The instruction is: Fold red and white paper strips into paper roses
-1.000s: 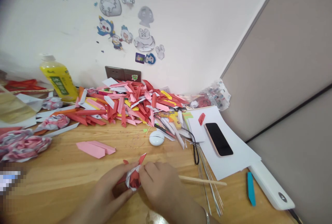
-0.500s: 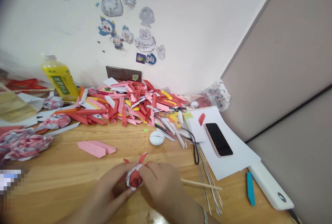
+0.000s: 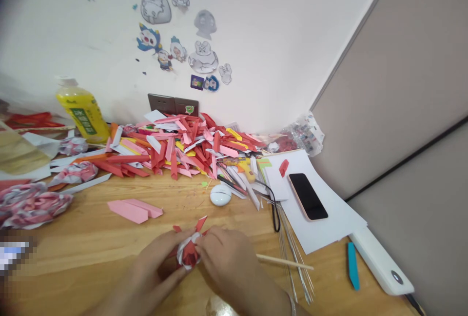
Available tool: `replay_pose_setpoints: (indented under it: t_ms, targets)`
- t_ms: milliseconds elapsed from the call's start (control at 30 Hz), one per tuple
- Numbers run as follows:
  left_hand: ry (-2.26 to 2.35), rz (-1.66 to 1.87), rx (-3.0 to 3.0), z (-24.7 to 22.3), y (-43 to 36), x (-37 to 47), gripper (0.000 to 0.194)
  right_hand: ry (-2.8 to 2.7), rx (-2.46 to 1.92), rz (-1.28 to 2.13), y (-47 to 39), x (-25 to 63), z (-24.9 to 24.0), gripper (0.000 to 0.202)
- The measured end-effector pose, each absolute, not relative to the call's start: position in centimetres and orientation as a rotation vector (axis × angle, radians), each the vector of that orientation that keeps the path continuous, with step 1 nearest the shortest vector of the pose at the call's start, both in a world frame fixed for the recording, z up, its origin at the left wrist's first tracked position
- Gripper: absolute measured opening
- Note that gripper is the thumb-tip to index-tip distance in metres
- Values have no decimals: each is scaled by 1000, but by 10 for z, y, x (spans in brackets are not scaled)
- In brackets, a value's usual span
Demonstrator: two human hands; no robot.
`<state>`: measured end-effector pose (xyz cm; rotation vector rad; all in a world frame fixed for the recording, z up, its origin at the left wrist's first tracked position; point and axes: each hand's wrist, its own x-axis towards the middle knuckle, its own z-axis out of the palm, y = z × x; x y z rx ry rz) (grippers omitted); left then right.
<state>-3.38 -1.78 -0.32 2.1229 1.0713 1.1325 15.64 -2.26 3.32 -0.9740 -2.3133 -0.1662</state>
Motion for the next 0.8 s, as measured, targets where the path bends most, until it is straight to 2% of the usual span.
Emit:
replay_pose_setpoints:
  t_ms: [233,433,567,800]
  targets:
    - [1039,1098,2219,7,-18,-34,42,-2298,-1110,83,-24,157,37,35]
    - [1017,1111,2240,11,-18,-35,45,-2319,-1038,-169,-23,158,29,23]
    - [995,1170,2251,6,-19,-35,49,-2353,-1028,-219,-23,160,26,15]
    - [964,1168,2278,4,-18,-33,49,-2339,-1010,-201,-21,159,29,25]
